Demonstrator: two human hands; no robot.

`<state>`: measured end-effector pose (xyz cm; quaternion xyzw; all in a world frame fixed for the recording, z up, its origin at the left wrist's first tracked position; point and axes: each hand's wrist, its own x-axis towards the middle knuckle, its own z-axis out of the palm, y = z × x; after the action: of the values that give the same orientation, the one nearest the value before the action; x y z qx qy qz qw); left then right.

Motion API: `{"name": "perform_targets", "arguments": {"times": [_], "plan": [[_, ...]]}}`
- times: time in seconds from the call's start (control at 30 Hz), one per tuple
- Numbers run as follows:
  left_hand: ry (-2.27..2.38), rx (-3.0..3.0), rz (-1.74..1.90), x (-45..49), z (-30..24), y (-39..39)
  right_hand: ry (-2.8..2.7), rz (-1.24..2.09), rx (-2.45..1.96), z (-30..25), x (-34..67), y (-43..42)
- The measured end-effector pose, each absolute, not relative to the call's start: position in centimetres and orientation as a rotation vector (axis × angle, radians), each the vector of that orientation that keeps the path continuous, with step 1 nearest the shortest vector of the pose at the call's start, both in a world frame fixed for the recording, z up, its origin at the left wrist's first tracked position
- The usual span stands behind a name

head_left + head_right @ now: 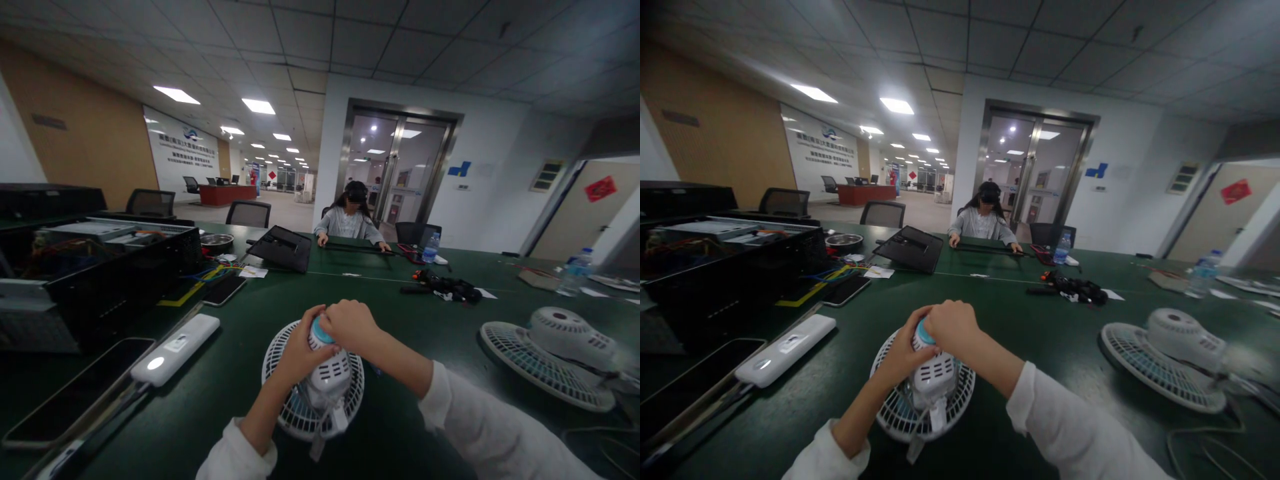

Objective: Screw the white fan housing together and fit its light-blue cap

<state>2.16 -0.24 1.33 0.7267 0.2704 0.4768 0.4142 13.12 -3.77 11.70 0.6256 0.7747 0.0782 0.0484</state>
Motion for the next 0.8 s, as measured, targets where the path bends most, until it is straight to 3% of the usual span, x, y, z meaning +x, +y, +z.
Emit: {"name": "perform_targets", "arguments": {"times": [0.13, 0.43, 0.8], "plan": [[0.675, 1.843, 1.206, 2.1, 1.3, -0.2, 2.347, 0.241, 1.957, 11.8, 13.3, -4.0], [0.677, 1.809, 1.202, 2.2, 1.5, -0.4, 2.673, 0.085, 1.431, 14.3, 15.8, -3.9], [0.63, 1.792, 1.237, 2.3, 1.2, -0.2, 2.405, 0.34, 1.822, 12.5, 12.5, -3.7]]}}
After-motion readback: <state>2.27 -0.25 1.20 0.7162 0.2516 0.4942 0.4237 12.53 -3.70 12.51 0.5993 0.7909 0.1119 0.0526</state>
